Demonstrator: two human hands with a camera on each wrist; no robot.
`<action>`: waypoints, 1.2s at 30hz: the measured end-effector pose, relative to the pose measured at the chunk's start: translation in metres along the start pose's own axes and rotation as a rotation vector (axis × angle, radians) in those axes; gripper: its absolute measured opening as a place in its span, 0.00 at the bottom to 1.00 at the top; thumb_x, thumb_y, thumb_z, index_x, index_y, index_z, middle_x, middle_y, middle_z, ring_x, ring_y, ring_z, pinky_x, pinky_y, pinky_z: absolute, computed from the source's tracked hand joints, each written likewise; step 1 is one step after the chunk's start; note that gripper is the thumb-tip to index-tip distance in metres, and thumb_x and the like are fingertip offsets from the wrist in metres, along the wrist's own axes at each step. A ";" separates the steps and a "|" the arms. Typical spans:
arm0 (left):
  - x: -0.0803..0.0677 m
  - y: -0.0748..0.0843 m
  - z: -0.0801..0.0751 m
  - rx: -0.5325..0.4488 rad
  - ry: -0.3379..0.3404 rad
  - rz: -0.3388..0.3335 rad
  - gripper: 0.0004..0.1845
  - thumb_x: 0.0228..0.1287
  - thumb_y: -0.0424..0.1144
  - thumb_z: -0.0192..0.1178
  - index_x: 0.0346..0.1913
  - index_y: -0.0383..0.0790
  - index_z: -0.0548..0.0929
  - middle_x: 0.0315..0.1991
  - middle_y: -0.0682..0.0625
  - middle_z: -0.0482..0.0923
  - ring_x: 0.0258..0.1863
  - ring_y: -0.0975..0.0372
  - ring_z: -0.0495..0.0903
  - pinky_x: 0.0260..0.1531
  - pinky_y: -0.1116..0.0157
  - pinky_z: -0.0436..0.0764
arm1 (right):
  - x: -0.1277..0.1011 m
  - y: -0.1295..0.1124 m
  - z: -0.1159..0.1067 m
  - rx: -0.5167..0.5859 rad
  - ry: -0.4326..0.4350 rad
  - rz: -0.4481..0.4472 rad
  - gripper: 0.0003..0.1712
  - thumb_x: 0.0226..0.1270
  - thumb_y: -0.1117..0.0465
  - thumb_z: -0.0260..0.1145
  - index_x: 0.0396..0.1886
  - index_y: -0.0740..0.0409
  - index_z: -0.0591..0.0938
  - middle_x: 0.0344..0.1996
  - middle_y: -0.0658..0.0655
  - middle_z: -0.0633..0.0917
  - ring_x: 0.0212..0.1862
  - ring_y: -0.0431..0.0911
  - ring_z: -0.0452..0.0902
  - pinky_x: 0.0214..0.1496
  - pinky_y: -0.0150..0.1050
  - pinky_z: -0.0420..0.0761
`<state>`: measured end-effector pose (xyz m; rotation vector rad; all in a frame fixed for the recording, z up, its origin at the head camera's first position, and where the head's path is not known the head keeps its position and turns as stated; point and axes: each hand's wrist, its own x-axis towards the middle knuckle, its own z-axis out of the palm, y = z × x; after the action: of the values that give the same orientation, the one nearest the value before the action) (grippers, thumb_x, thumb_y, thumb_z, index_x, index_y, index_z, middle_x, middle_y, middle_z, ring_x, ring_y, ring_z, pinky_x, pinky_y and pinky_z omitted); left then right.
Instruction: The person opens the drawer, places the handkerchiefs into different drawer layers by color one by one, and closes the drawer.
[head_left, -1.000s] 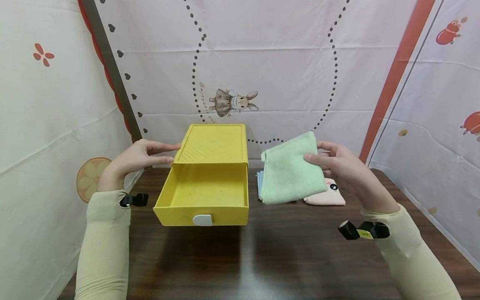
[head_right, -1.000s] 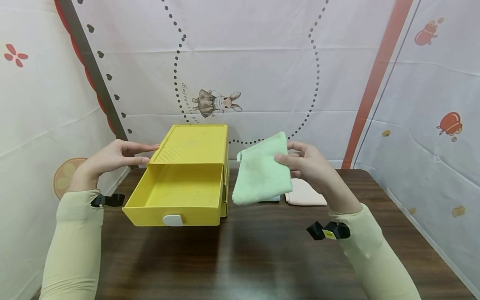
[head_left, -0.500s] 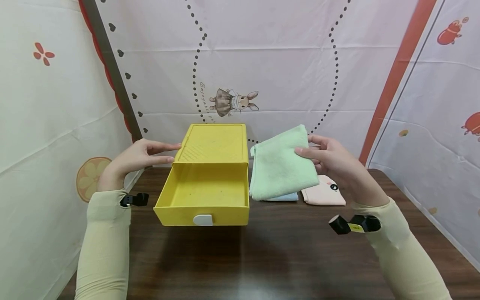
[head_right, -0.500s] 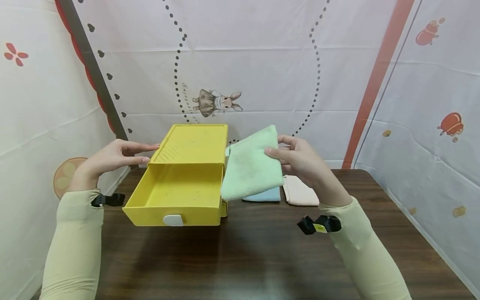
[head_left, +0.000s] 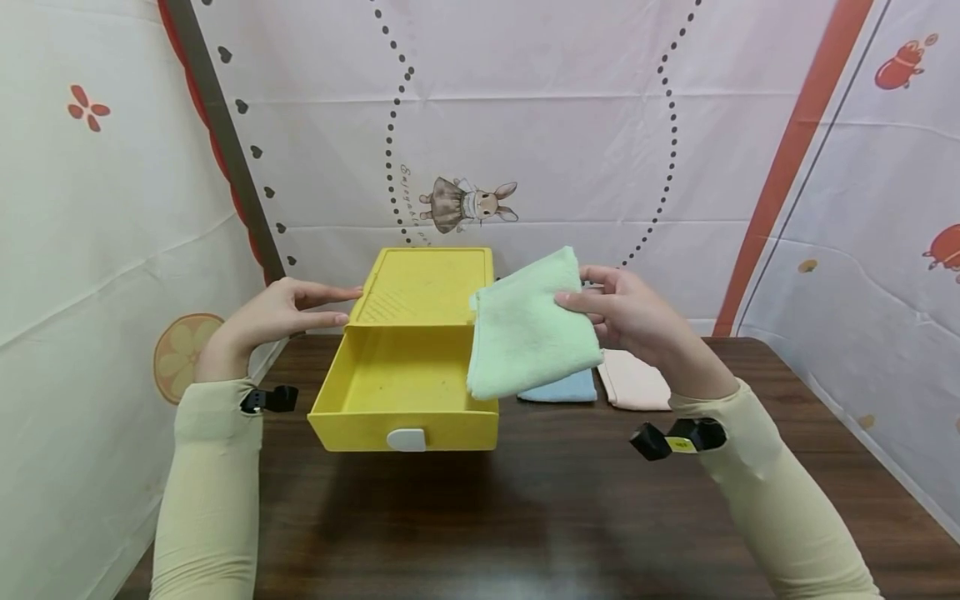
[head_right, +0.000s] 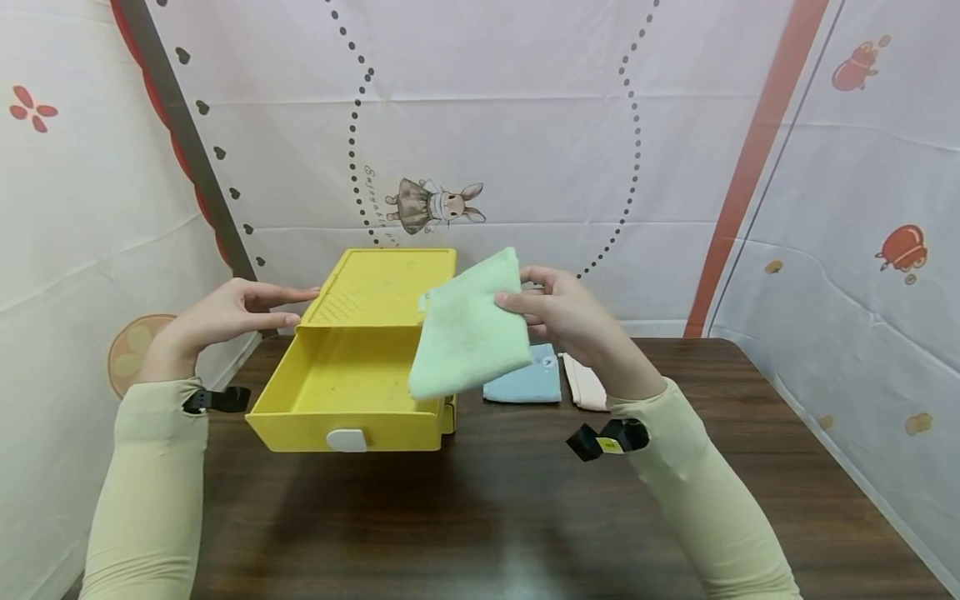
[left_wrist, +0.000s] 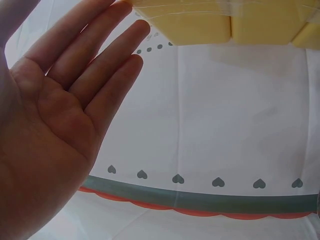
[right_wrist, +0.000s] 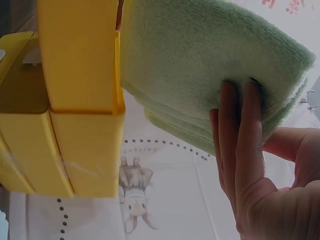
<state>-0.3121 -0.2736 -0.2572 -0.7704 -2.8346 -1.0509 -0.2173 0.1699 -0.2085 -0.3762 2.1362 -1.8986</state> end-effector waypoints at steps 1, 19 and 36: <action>0.000 0.000 0.000 0.000 0.000 0.001 0.24 0.57 0.53 0.66 0.58 0.59 0.80 0.56 0.54 0.80 0.57 0.57 0.76 0.51 0.48 0.76 | 0.001 0.000 0.001 0.002 -0.009 -0.005 0.22 0.68 0.59 0.61 0.58 0.60 0.68 0.32 0.51 0.84 0.28 0.42 0.84 0.35 0.38 0.83; 0.000 0.000 0.000 0.009 0.003 0.006 0.24 0.57 0.53 0.67 0.57 0.59 0.80 0.55 0.56 0.80 0.56 0.59 0.76 0.50 0.50 0.77 | 0.017 0.006 0.029 0.019 -0.098 -0.043 0.19 0.68 0.65 0.59 0.57 0.64 0.69 0.36 0.51 0.85 0.34 0.42 0.84 0.38 0.40 0.83; 0.000 0.000 0.000 0.028 0.007 -0.008 0.24 0.56 0.54 0.66 0.57 0.60 0.80 0.55 0.54 0.80 0.56 0.57 0.77 0.50 0.49 0.77 | 0.032 0.014 0.044 -0.039 -0.150 -0.001 0.21 0.70 0.64 0.58 0.59 0.66 0.69 0.32 0.52 0.86 0.31 0.43 0.84 0.37 0.39 0.83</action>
<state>-0.3125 -0.2733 -0.2573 -0.7531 -2.8426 -1.0108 -0.2314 0.1195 -0.2285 -0.5102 2.0774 -1.7718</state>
